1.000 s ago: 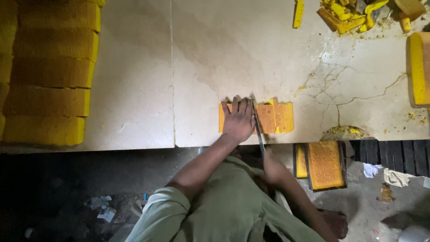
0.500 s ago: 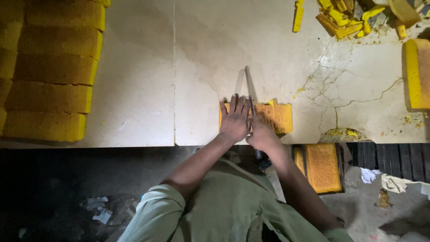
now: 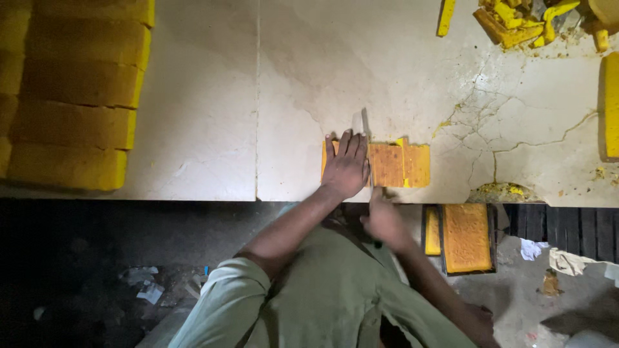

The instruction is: The person uses a long knife to slice rectangular yellow food blocks into smaller strips on a white countertop. The person repeatedly cuts the blocks, stacks the resulting strips, and places them into a black tray.

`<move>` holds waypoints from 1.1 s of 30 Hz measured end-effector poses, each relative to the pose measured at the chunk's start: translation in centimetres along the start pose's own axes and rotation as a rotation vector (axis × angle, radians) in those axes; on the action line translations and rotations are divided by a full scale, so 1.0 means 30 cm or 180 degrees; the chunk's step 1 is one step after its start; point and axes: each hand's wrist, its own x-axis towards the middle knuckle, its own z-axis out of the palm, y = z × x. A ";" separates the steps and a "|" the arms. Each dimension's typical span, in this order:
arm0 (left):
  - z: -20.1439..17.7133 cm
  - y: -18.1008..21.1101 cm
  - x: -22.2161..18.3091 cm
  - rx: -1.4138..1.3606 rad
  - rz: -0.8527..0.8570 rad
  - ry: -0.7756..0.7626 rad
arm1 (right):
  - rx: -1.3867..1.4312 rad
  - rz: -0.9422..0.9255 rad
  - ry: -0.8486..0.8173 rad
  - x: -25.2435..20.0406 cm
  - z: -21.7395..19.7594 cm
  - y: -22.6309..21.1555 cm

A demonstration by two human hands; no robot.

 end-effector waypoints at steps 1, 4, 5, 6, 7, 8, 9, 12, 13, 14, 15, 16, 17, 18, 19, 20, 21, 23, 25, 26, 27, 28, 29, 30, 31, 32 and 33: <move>0.001 -0.002 -0.012 -0.0070 0.0053 0.0064 | -0.0193 -0.0108 -0.0021 0.026 -0.041 -0.033; -0.009 -0.002 -0.002 -0.0026 0.0075 0.0128 | -0.0243 -0.0572 0.0268 0.107 -0.161 -0.137; -0.018 -0.009 0.017 0.0018 0.0042 0.0098 | -0.0203 -0.0649 0.0356 0.118 -0.191 -0.160; -0.021 -0.002 0.005 0.0034 -0.0016 0.0016 | -0.0159 -0.0696 0.0389 0.082 -0.189 -0.159; -0.024 0.000 -0.001 0.0051 -0.0074 -0.0067 | -0.0115 -0.0742 0.0422 0.053 -0.174 -0.158; -0.028 0.004 -0.010 0.0087 -0.0083 -0.0118 | -0.0151 -0.0311 -0.0062 -0.005 -0.152 -0.130; -0.032 0.005 -0.015 0.0123 -0.0091 -0.0171 | -0.0189 0.0127 -0.0539 -0.063 -0.116 -0.101; -0.047 0.001 -0.001 0.0193 -0.0093 -0.0255 | 0.0188 -0.0510 -0.0681 -0.184 -0.032 0.019; -0.047 0.005 -0.003 0.0204 -0.0097 -0.0280 | 0.0264 -0.0351 -0.0732 -0.201 0.003 0.050; -0.046 0.005 0.004 0.0200 -0.0090 -0.0254 | 0.0340 -0.0209 -0.0759 -0.187 0.036 0.069; -0.042 0.007 0.007 0.0197 -0.0084 -0.0227 | 0.0260 -0.0251 -0.0572 -0.157 0.064 0.082; -0.037 0.004 0.005 0.0205 -0.0081 -0.0202 | 0.0250 -0.0246 -0.0402 -0.132 0.095 0.083; -0.031 0.003 0.000 0.0244 -0.0093 -0.0241 | 0.0245 -0.0203 -0.0266 -0.087 0.118 0.073; -0.024 -0.003 0.003 0.0289 -0.0101 -0.0266 | 0.0218 -0.0207 -0.0156 -0.052 0.123 0.065; -0.018 -0.007 0.002 0.0334 -0.0109 -0.0290 | 0.0161 -0.0220 -0.0072 -0.009 0.117 0.045; -0.014 -0.011 -0.003 0.0225 -0.0109 -0.0209 | 0.0094 -0.0255 -0.0029 0.012 0.094 0.029; -0.011 -0.013 -0.014 0.0117 -0.0109 -0.0128 | 0.0025 -0.0318 0.0005 0.027 0.060 0.008; -0.006 -0.001 -0.017 -0.0046 -0.0072 0.0001 | -0.0083 -0.0488 0.0099 0.055 -0.059 -0.029; -0.030 -0.019 0.003 -0.0086 -0.0042 0.0102 | -0.0154 -0.1238 0.0392 0.119 -0.187 -0.125; -0.035 -0.015 -0.019 0.0036 -0.0143 -0.0085 | -0.0161 -0.1574 0.0500 0.117 -0.211 -0.171; -0.041 -0.014 -0.033 0.0157 -0.0245 -0.0272 | -0.0103 -0.1597 0.0355 0.113 -0.223 -0.216; -0.043 -0.007 -0.035 0.0260 -0.0327 -0.0468 | -0.0049 -0.1594 0.0216 0.101 -0.231 -0.246; -0.047 -0.003 -0.034 0.0221 -0.0362 -0.0462 | 0.0005 -0.1592 0.0077 0.079 -0.232 -0.262; -0.052 -0.001 -0.030 0.0179 -0.0407 -0.0449 | -0.0081 -0.1234 0.0013 0.050 -0.222 -0.271; -0.057 -0.001 -0.024 0.0138 -0.0451 -0.0437 | -0.0165 -0.0875 -0.0049 0.004 -0.202 -0.261; -0.057 0.003 -0.034 0.0106 -0.0434 -0.0354 | -0.0243 -0.0502 -0.0124 -0.069 -0.171 -0.226; -0.057 0.007 -0.046 0.0073 -0.0418 -0.0270 | -0.0404 -0.0404 -0.0336 -0.143 -0.142 -0.178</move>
